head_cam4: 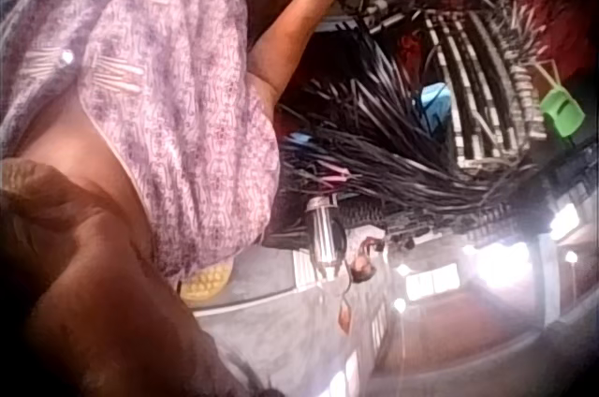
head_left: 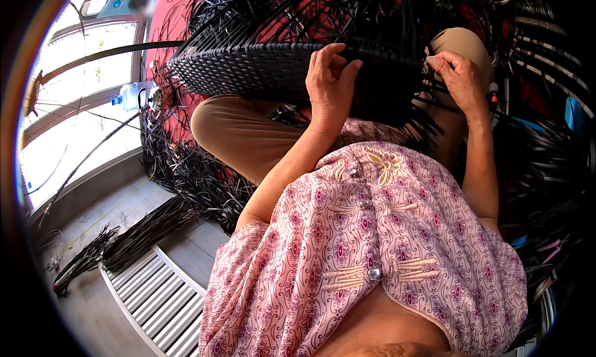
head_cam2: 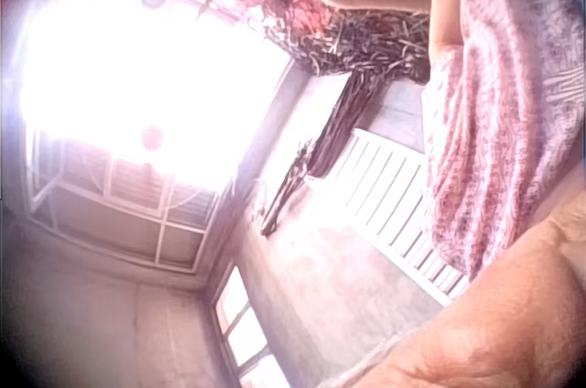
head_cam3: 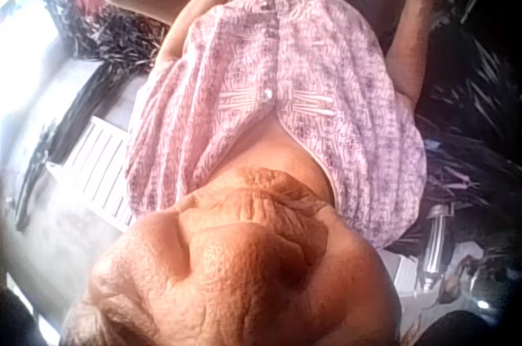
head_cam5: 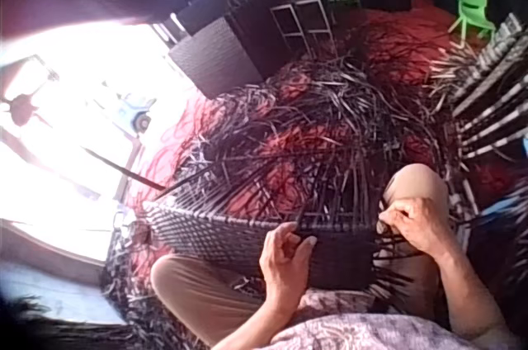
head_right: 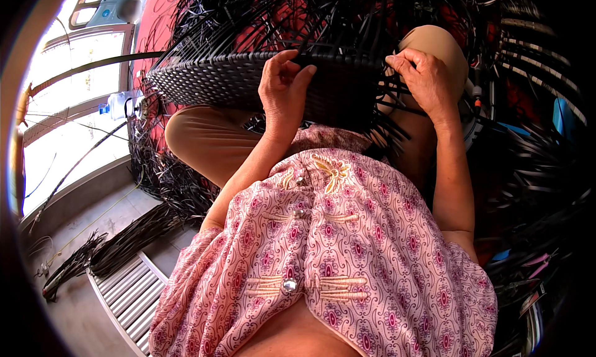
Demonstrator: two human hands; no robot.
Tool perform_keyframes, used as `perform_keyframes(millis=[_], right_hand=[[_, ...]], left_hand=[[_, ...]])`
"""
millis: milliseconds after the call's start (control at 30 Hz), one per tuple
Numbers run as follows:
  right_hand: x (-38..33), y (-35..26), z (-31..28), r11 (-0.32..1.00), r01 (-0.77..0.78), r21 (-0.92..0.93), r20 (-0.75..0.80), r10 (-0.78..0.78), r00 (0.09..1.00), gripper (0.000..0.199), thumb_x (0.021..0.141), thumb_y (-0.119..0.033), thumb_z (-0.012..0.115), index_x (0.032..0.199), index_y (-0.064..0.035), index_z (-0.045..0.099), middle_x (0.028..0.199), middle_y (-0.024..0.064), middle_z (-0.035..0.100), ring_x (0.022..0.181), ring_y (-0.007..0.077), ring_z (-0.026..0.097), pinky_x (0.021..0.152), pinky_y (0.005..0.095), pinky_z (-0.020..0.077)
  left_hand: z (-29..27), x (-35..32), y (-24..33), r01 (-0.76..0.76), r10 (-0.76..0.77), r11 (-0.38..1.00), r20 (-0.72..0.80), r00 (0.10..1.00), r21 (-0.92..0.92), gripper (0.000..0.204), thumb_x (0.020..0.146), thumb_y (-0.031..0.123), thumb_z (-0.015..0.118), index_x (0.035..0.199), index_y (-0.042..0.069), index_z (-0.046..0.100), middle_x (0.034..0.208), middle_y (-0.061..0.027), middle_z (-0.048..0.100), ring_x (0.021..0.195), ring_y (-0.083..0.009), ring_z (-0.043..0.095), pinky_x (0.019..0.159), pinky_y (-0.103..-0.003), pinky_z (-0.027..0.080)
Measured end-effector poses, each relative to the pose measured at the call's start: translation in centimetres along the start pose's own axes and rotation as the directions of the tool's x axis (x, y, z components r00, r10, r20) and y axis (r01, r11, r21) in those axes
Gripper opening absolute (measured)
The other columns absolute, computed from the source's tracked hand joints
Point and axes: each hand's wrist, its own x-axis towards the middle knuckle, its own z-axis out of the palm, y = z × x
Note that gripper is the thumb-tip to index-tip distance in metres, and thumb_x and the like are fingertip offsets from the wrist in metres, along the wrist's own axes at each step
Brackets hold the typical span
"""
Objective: The person sits cross-legged on the floor and weaves a black basket by hand. They interlace black plastic strips through a pre-existing frame, pulling the strips tight and adjusting the weave pattern to build up the basket's structure.
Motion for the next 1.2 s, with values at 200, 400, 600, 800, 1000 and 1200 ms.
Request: perform_keyframes(millis=[200, 400, 600, 800, 1000, 1200], right_hand=[[0.0, -0.1, 0.0, 1.000, 0.019, -0.019, -0.015, -0.019, 1.000, 0.030, 0.091, -0.032, 0.068, 0.085, -0.0028, 0.071, 0.056, 0.0042, 0.053, 0.052, 0.0108, 0.047, 0.053, 0.0291, 0.0401], [0.1, 0.1, -0.3, 0.999, -0.039, 0.012, 0.030, 0.038, 0.999, 0.029, 0.092, -0.030, 0.068, 0.084, -0.0020, 0.070, 0.055, 0.0027, 0.052, 0.052, 0.0094, 0.046, 0.052, 0.0286, 0.0386], [0.4, -2.1, 0.2, 0.974, -0.087, 0.212, -0.018, 0.092, 0.996, 0.018, 0.089, -0.021, 0.071, 0.088, -0.0025, 0.071, 0.068, 0.0001, 0.064, 0.066, 0.0073, 0.057, 0.062, 0.0242, 0.0458], [1.3, -3.2, -0.1, 0.988, -0.107, 0.116, 0.073, 0.098, 0.992, 0.016, 0.088, -0.017, 0.070, 0.094, -0.0021, 0.071, 0.077, 0.0000, 0.068, 0.071, 0.0076, 0.060, 0.066, 0.0235, 0.0475], [0.7, -2.9, -1.1, 0.984, -0.126, 0.128, 0.089, 0.115, 0.989, 0.018, 0.090, -0.018, 0.068, 0.094, -0.0005, 0.071, 0.075, 0.0012, 0.067, 0.069, 0.0075, 0.058, 0.066, 0.0251, 0.0465], [-0.2, -2.1, -4.0, 0.988, -0.155, 0.030, 0.124, 0.150, 0.981, 0.022, 0.092, -0.021, 0.066, 0.095, 0.0004, 0.071, 0.074, 0.0025, 0.067, 0.069, 0.0080, 0.057, 0.066, 0.0255, 0.0464]], left_hand=[[-0.7, 0.5, 0.3, -0.076, 0.076, 0.997, 0.021, 0.997, -0.009, 0.023, 0.080, 0.003, 0.075, 0.102, 0.006, 0.068, 0.083, -0.0058, 0.058, 0.070, -0.0165, 0.059, 0.064, -0.030, 0.050], [-4.7, 7.8, -0.4, -0.345, 0.307, 0.880, 0.163, 0.937, 0.326, 0.014, 0.086, 0.018, 0.070, 0.093, 0.008, 0.076, 0.081, -0.0060, 0.067, 0.077, -0.0193, 0.063, 0.070, -0.033, 0.050], [-6.1, 12.9, -1.5, -0.144, -0.010, 0.923, 0.397, 0.918, 0.357, 0.024, 0.085, 0.026, 0.070, 0.100, 0.008, 0.076, 0.083, -0.0078, 0.073, 0.074, -0.0163, 0.067, 0.071, -0.030, 0.051], [-5.2, 15.1, -2.9, -0.357, 0.035, 0.860, 0.654, 0.756, 0.366, 0.023, 0.086, 0.025, 0.070, 0.099, 0.007, 0.076, 0.082, -0.0083, 0.072, 0.074, -0.0170, 0.068, 0.071, -0.031, 0.053], [-4.2, 15.6, -2.3, -0.459, 0.008, 0.809, 0.774, 0.633, 0.367, 0.019, 0.085, 0.023, 0.070, 0.093, 0.008, 0.077, 0.086, -0.0100, 0.072, 0.081, -0.0251, 0.070, 0.074, -0.036, 0.054], [-4.4, 15.0, -1.0, -0.509, -0.032, 0.745, 0.786, 0.618, 0.431, 0.023, 0.087, 0.030, 0.065, 0.100, 0.016, 0.076, 0.094, -0.0090, 0.074, 0.091, -0.0270, 0.069, 0.082, -0.041, 0.053]])
